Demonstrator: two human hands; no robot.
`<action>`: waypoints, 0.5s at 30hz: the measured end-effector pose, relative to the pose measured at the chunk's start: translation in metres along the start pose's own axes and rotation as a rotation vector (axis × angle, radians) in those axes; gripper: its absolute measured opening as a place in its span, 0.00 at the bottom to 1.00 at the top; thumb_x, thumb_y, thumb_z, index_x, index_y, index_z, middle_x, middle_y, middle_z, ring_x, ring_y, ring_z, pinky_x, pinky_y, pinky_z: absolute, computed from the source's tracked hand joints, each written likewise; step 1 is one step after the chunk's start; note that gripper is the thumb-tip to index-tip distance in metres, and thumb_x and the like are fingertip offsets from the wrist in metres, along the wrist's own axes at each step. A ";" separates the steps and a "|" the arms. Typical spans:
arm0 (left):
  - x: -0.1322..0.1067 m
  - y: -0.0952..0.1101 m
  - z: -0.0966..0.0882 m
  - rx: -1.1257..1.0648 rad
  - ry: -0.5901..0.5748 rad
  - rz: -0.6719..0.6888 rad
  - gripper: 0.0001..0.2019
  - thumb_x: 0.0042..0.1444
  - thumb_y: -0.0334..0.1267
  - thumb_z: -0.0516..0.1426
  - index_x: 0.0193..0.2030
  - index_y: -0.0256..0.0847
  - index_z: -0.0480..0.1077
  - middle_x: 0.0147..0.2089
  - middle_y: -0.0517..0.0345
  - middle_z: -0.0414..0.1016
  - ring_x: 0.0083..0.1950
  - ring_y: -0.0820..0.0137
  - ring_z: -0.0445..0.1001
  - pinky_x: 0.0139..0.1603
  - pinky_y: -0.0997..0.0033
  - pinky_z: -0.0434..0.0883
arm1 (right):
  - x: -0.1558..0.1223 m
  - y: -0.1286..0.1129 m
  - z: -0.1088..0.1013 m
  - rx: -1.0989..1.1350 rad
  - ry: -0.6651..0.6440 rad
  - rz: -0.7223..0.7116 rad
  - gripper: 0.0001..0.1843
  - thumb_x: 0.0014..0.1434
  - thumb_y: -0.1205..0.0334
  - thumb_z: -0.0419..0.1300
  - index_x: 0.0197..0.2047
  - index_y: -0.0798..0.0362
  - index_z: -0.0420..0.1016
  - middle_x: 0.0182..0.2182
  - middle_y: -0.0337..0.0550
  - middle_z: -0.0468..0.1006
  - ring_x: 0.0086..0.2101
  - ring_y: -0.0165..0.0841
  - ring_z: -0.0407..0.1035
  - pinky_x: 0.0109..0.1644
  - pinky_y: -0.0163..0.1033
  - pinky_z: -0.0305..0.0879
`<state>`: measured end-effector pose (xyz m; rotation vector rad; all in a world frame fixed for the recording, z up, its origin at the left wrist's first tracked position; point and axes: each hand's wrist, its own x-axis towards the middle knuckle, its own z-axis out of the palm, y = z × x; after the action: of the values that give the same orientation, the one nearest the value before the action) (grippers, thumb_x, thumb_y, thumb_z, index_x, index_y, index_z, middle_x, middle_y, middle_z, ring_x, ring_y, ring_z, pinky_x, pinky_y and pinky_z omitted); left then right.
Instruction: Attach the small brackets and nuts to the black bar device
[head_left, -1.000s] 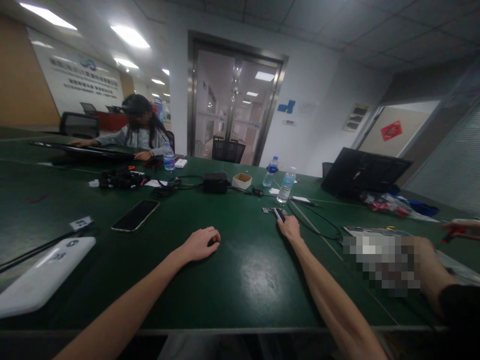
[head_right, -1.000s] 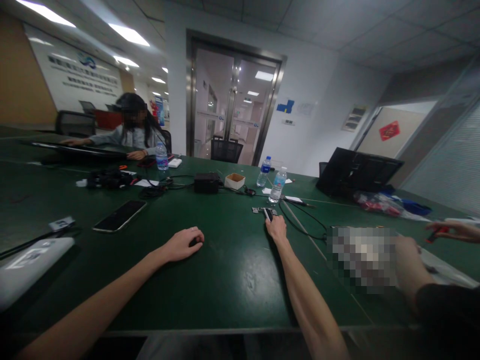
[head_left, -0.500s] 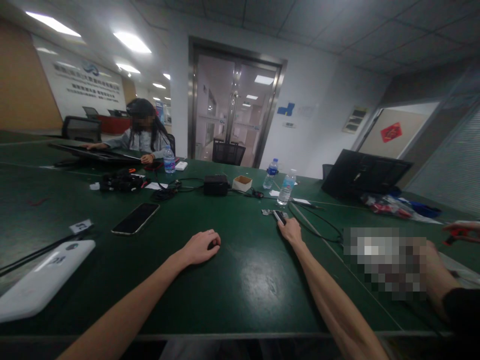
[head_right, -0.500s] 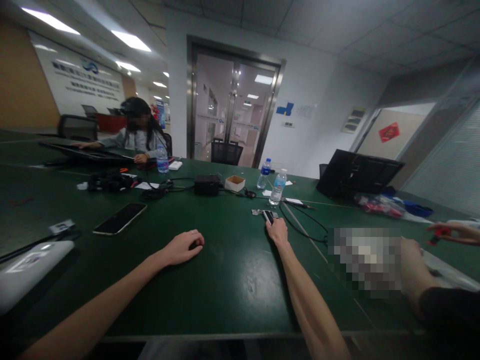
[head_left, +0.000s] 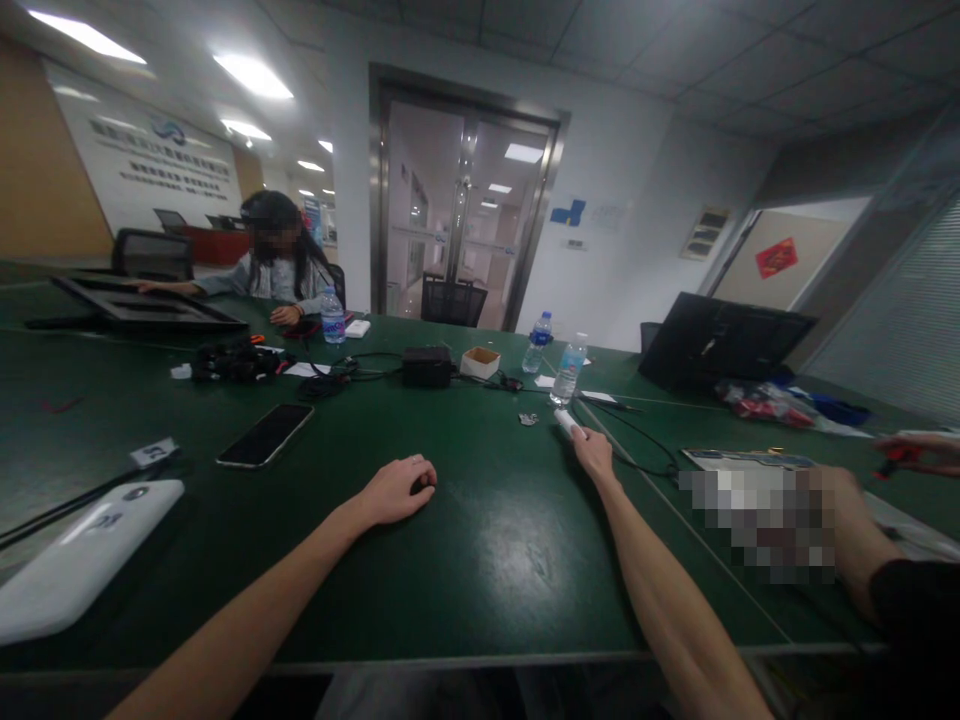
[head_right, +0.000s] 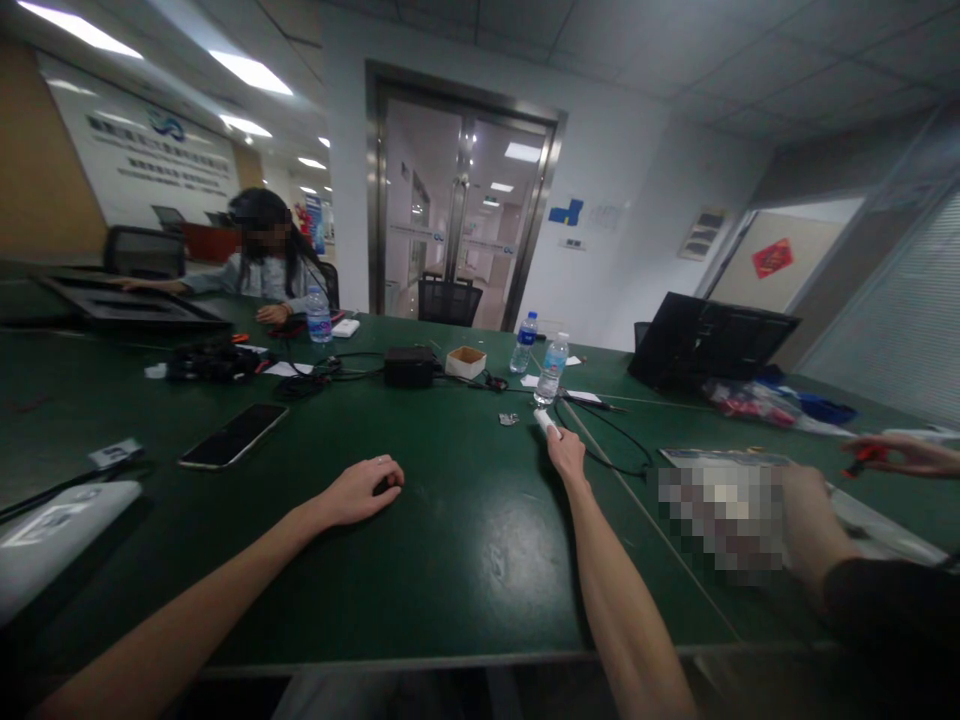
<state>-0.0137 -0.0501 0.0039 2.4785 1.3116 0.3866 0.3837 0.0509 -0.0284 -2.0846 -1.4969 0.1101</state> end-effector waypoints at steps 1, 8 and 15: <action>0.000 0.000 0.000 -0.002 -0.003 -0.002 0.11 0.59 0.43 0.50 0.42 0.42 0.69 0.43 0.55 0.70 0.43 0.66 0.71 0.43 0.66 0.69 | 0.000 0.001 -0.001 0.008 0.002 0.006 0.28 0.63 0.51 0.41 0.44 0.55 0.79 0.37 0.51 0.79 0.40 0.42 0.72 0.41 0.37 0.63; 0.000 0.001 -0.001 -0.005 -0.019 -0.021 0.11 0.59 0.43 0.50 0.43 0.43 0.69 0.44 0.55 0.70 0.44 0.65 0.71 0.44 0.65 0.69 | 0.000 0.000 0.001 0.046 0.007 0.011 0.27 0.63 0.52 0.42 0.43 0.56 0.79 0.34 0.50 0.79 0.38 0.41 0.72 0.43 0.37 0.63; 0.001 -0.001 -0.001 -0.015 -0.015 -0.019 0.11 0.59 0.43 0.51 0.43 0.42 0.69 0.44 0.55 0.70 0.43 0.65 0.70 0.43 0.66 0.69 | -0.002 0.000 0.011 0.002 0.125 -0.093 0.25 0.61 0.59 0.50 0.59 0.61 0.64 0.51 0.58 0.66 0.47 0.41 0.66 0.52 0.38 0.60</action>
<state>-0.0139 -0.0487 0.0044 2.4497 1.3207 0.3711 0.3785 0.0534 -0.0386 -1.9789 -1.5139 -0.0526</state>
